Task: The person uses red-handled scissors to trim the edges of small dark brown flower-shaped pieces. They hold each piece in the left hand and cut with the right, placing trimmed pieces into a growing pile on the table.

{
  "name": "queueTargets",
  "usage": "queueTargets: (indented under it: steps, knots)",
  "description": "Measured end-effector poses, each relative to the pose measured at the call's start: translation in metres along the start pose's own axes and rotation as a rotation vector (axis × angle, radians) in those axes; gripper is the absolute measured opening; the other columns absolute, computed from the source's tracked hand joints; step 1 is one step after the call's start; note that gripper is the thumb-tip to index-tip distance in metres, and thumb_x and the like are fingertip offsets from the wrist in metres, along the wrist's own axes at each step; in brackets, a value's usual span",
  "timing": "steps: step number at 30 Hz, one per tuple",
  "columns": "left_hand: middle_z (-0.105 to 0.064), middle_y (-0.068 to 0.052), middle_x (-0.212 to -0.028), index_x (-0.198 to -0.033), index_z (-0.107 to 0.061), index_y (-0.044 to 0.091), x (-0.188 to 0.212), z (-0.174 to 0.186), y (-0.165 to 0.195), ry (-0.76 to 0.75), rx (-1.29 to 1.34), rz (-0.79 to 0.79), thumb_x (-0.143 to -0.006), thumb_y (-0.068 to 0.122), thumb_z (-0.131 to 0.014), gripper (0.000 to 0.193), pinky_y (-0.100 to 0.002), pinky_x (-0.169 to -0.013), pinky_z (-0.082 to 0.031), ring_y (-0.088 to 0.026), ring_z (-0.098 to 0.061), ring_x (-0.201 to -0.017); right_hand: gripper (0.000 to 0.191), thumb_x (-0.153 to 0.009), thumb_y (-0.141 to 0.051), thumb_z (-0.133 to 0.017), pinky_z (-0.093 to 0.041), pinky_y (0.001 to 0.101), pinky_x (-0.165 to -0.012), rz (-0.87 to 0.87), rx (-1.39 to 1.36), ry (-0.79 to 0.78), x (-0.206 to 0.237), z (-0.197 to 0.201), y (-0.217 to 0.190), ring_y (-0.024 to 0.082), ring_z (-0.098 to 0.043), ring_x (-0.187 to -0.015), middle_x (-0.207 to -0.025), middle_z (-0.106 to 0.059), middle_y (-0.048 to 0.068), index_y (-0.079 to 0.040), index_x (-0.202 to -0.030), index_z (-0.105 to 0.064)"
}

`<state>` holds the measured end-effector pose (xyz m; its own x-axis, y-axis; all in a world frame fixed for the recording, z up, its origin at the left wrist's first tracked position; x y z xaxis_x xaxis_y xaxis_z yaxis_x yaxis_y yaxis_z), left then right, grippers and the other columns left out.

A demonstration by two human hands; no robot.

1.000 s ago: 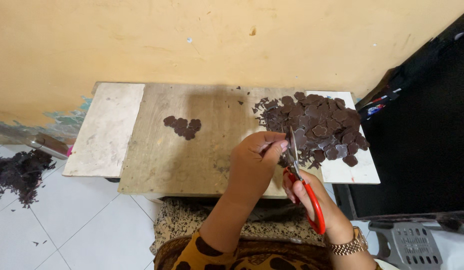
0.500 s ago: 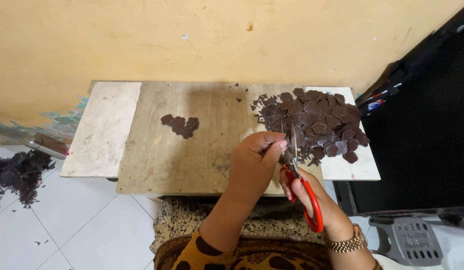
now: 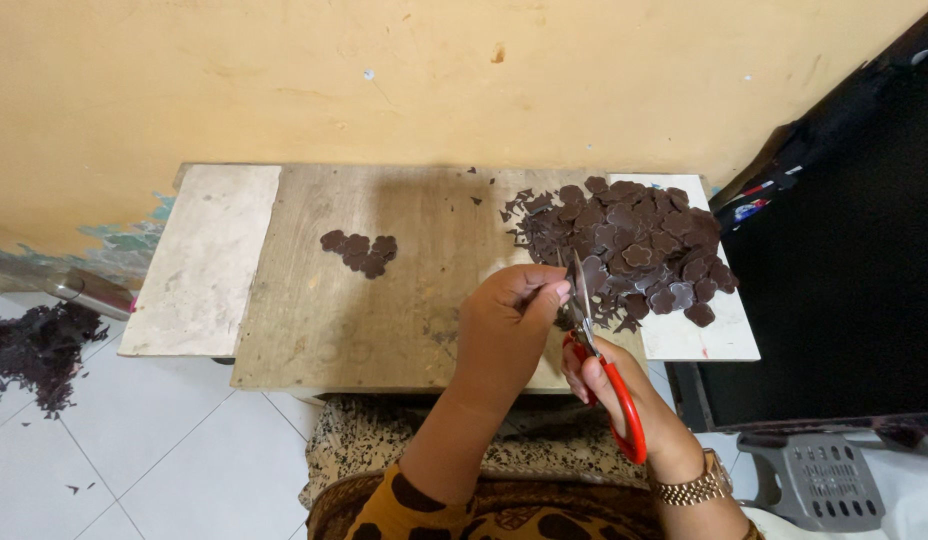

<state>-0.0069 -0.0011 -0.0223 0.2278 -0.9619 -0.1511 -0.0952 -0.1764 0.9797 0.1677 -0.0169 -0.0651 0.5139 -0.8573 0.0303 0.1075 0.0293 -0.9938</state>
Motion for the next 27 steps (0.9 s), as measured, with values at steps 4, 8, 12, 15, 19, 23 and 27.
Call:
queueTargets:
  steps: [4,8,12,15,19,23,27]
  knots:
    - [-0.075,-0.003,-0.084,-0.099,-0.077,0.003,0.001,0.002,0.001,-0.007,-0.062,0.016,-0.090,0.010,-0.074,0.012,-0.023,-0.068,-0.055,-0.008,-0.067,-0.074,0.065,-0.095,-0.073,-0.043,-0.038,0.0272,-0.057,-0.006,0.002,0.006,-0.001,-0.001,0.002,0.013,-0.043,-0.062,-0.069,-0.044,0.000,-0.010,-0.081,-0.049]
    - [-0.075,-0.004,-0.083,-0.098,-0.077,0.003,0.001,0.002,-0.001,0.015,-0.070,0.015,-0.089,0.010,-0.075,0.012,-0.023,-0.068,-0.055,-0.008,-0.067,-0.074,0.063,-0.096,-0.071,-0.044,-0.038,0.0275,-0.058,-0.024,0.015,0.009,-0.001,0.000,0.002,0.013,-0.044,-0.062,-0.069,-0.045,0.000,-0.009,-0.082,-0.050]
    - [-0.076,-0.005,-0.090,-0.104,-0.075,0.000,-0.001,0.001,-0.006,-0.041,0.108,0.009,-0.094,0.007,-0.070,0.013,-0.023,-0.074,-0.056,-0.009,-0.069,-0.082,0.062,-0.098,-0.069,-0.043,-0.041,0.0274,-0.062,0.011,0.043,-0.022,-0.003,0.001,0.004,0.013,-0.047,-0.067,-0.074,-0.048,0.001,-0.009,-0.086,-0.051]
    - [-0.076,-0.005,-0.097,-0.114,-0.072,-0.001,-0.005,0.002,-0.010,-0.012,0.178,0.032,-0.094,0.005,-0.067,0.020,-0.023,-0.078,-0.057,-0.010,-0.071,-0.086,0.062,-0.098,-0.069,-0.044,-0.044,0.0277,-0.065,0.047,0.065,-0.057,-0.002,0.001,0.009,0.013,-0.049,-0.072,-0.078,-0.050,0.001,-0.009,-0.089,-0.052]
    - [-0.072,-0.006,-0.099,-0.121,-0.067,-0.001,-0.011,0.008,-0.011,0.094,0.240,-0.002,-0.095,0.004,-0.067,0.027,-0.023,-0.080,-0.057,-0.010,-0.070,-0.090,0.063,-0.097,-0.071,-0.044,-0.045,0.0273,-0.066,0.068,0.030,-0.044,0.000,0.002,0.021,0.013,-0.051,-0.073,-0.081,-0.052,0.001,-0.009,-0.091,-0.053]
    - [-0.074,-0.008,-0.101,-0.115,-0.069,-0.004,-0.013,0.010,-0.009,0.067,0.365,-0.010,-0.096,0.003,-0.068,0.021,-0.025,-0.082,-0.058,-0.012,-0.070,-0.090,0.045,-0.095,-0.054,-0.058,-0.048,0.0270,-0.065,-0.013,-0.030,0.206,-0.013,0.002,0.028,0.014,-0.055,-0.070,-0.080,-0.058,0.003,-0.010,-0.092,-0.056]
    - [-0.074,-0.009,-0.100,-0.112,-0.068,-0.005,-0.006,0.008,-0.006,-0.072,0.540,0.000,-0.097,0.001,-0.067,0.016,-0.027,-0.081,-0.059,-0.013,-0.070,-0.089,0.022,-0.094,-0.024,-0.071,-0.051,0.0280,-0.073,0.145,-0.211,0.331,-0.031,0.002,0.008,0.013,-0.060,-0.081,-0.098,-0.067,0.004,-0.010,-0.094,-0.054]
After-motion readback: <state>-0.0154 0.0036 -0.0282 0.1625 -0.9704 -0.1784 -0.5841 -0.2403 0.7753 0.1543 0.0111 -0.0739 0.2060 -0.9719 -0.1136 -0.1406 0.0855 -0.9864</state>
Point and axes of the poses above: each hand's wrist, its own x-axis away from the middle knuckle, its own z-axis out of the back of the hand, y = z × x, the point moved 1 cm from there along -x, towards the middle knuckle
